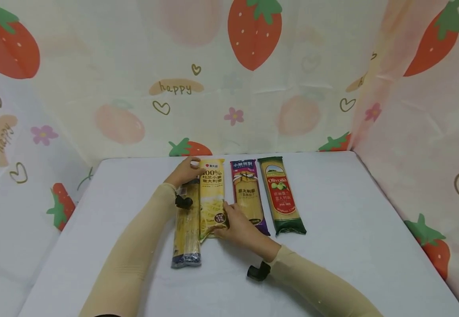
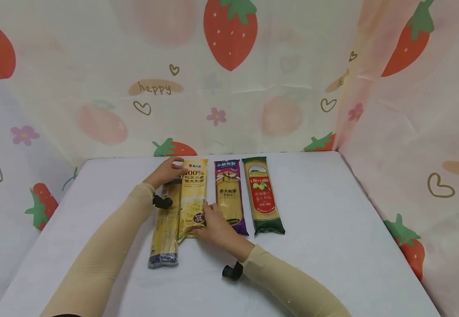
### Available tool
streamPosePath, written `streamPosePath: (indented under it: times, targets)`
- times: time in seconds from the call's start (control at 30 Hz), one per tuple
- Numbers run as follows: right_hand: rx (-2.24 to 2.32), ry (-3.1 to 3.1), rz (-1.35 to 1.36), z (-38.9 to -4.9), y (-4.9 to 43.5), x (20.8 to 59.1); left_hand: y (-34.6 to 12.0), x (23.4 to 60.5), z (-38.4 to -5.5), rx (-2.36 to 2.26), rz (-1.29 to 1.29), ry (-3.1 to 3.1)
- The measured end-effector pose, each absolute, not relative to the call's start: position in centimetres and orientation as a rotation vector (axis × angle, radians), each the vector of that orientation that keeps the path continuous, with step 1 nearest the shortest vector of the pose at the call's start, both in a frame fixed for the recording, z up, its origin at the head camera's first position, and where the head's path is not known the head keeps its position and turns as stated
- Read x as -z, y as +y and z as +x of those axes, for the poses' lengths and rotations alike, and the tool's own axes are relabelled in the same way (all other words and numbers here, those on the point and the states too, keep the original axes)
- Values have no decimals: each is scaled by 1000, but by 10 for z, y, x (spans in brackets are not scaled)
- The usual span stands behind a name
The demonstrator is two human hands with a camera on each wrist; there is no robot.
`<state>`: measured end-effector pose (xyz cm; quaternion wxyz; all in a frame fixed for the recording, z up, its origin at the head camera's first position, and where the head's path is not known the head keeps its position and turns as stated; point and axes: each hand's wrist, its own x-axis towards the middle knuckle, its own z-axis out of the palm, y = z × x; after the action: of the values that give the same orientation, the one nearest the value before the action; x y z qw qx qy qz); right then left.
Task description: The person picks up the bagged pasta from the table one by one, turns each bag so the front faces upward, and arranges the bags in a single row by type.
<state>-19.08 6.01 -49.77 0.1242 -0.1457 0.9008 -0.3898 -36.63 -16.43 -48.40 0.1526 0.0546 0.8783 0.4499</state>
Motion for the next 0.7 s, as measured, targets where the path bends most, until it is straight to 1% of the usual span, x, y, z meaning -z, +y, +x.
streamPosePath:
  times: [0.4, 0.7]
  targets:
    - [1008, 2743, -558, -178, 54, 494, -195, 492, -352, -1133, 349, 2597]
    - [976, 2696, -830, -162, 48, 489, -209, 499, -339, -1019, 428, 2634]
